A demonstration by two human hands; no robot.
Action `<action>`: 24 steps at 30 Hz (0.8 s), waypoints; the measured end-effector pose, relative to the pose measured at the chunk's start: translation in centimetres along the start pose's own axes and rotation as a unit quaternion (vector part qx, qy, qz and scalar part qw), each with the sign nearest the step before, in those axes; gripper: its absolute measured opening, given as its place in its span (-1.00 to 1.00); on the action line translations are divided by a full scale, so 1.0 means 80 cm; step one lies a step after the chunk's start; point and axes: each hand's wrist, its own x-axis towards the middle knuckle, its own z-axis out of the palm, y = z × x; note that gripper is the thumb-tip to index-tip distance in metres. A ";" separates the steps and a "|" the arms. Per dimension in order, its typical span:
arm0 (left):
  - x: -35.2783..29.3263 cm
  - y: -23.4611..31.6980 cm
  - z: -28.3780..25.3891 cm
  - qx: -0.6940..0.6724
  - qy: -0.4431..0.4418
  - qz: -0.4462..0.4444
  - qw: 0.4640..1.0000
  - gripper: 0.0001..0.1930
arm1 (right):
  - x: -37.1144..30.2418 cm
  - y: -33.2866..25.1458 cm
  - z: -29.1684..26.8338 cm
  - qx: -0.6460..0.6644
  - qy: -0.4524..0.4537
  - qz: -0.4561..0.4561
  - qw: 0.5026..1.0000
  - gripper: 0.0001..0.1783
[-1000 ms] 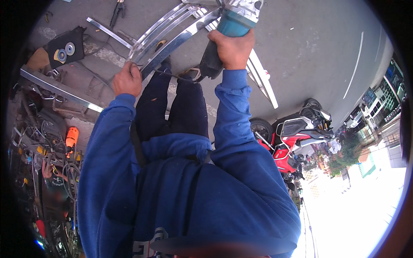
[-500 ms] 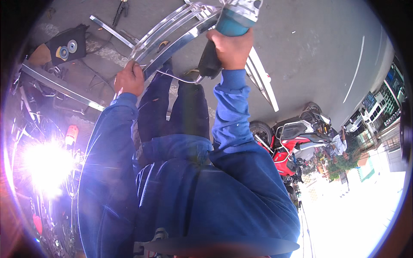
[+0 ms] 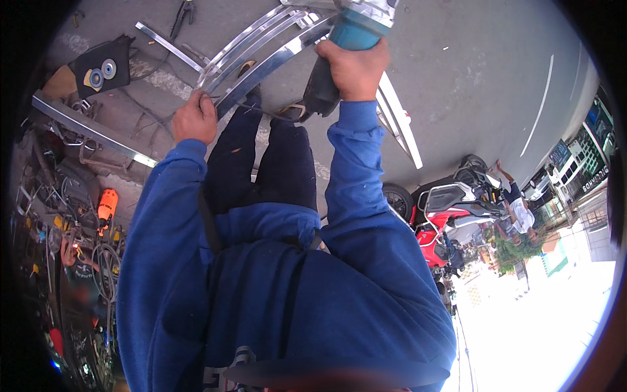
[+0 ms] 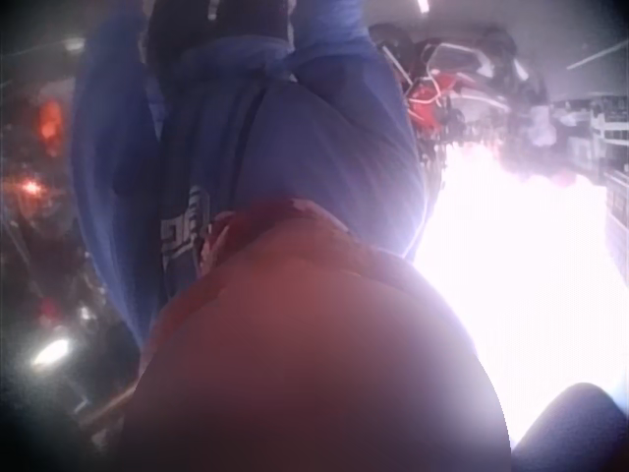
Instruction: The person uses an angle grinder to smooth the edges of a white metal frame on the ground. They reposition the frame and continue grinding different sections while another person works nearby.
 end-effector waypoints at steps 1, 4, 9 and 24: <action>0.000 0.000 -0.001 -0.001 -0.004 -0.003 1.000 -0.66 | -0.001 -0.001 0.002 -0.011 -0.004 -0.005 1.000 -0.22; -0.001 0.001 -0.003 0.001 -0.006 -0.005 1.000 -0.66 | -0.002 -0.008 0.007 -0.021 0.001 -0.012 1.000 -0.20; 0.000 0.003 -0.005 -0.014 -0.012 0.003 1.000 -0.67 | 0.004 -0.022 0.002 0.006 -0.037 -0.035 0.999 -0.45; -0.002 0.009 -0.007 -0.030 -0.011 -0.020 0.999 -0.66 | 0.008 -0.023 0.013 -0.026 -0.006 -0.070 0.997 -0.43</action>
